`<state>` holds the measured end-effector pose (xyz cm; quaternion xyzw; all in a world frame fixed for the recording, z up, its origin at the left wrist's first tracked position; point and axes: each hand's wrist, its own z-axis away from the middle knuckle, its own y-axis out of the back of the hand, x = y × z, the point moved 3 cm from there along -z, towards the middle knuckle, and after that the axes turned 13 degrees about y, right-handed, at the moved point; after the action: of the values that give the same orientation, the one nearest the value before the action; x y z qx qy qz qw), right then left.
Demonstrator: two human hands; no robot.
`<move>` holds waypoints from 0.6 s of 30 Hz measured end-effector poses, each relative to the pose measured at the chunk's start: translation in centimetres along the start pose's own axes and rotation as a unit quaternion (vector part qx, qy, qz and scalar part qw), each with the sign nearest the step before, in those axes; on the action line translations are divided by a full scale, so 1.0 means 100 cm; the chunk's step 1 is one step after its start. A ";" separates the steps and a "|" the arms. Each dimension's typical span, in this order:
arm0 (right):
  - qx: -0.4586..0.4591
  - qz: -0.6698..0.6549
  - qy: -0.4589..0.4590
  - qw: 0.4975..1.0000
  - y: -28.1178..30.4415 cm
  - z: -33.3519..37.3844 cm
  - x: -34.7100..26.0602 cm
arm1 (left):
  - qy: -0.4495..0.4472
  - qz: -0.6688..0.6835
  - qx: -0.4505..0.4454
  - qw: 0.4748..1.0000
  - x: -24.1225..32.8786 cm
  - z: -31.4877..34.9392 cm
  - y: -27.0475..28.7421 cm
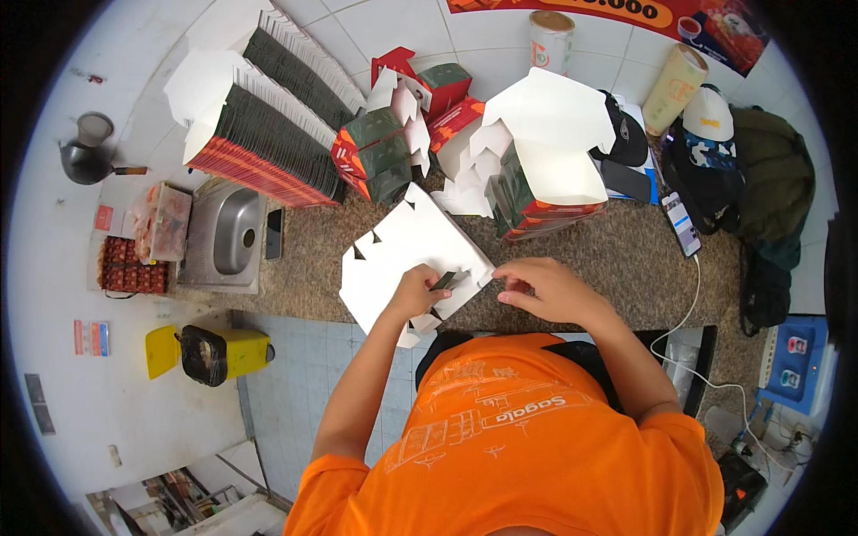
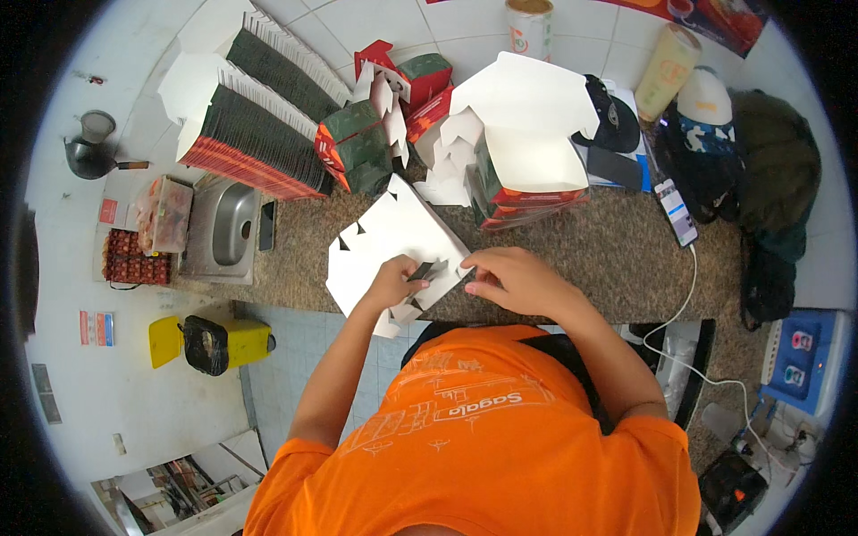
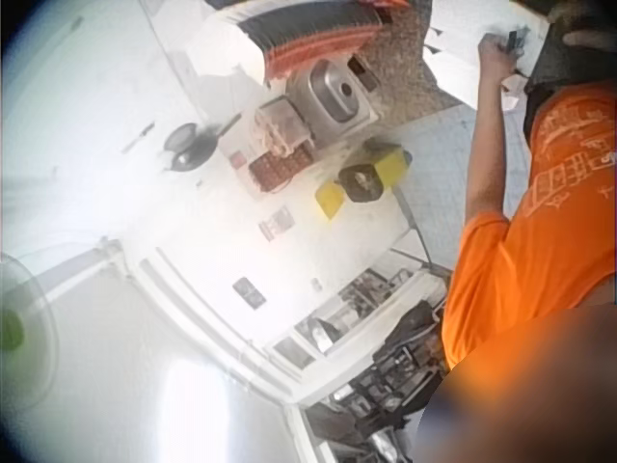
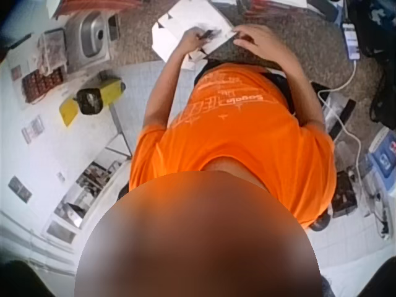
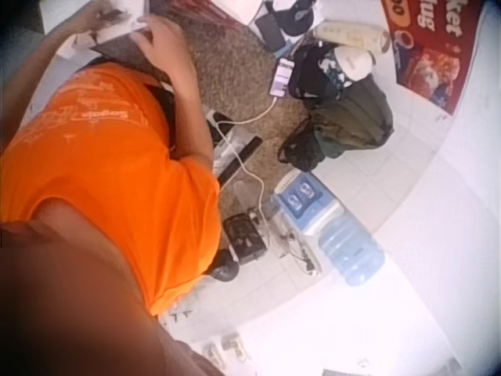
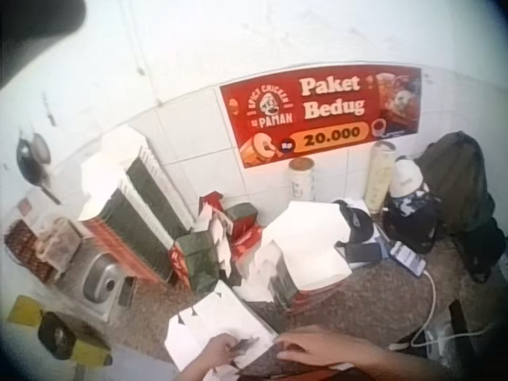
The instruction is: The person assembles multiple white cardboard food boxes by folding and taping them, then moves to a kitchen area to open a seasoning packet and add its contents to a pot on a lit stove.
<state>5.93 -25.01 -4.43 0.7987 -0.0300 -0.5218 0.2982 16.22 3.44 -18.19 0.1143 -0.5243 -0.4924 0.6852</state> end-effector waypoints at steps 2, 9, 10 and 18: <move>-0.048 -0.022 -0.001 0.999 -0.015 -0.003 -0.001 | 0.084 0.057 -0.074 0.992 -0.012 -0.004 0.006; 0.120 0.074 0.232 0.962 -0.088 -0.027 -0.030 | -0.088 -0.001 0.171 0.981 0.093 0.056 0.067; 0.151 0.042 0.256 0.954 -0.095 -0.034 -0.034 | -0.070 0.056 0.211 0.973 0.100 0.069 0.075; 0.270 0.003 0.350 0.897 -0.086 -0.077 -0.069 | -0.018 0.622 0.228 0.749 0.129 0.131 0.101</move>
<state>7.08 -12.02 -1.01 0.9795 -0.0661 -0.1792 0.0641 10.48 2.87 2.04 -0.0933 -0.5882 0.1749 0.7841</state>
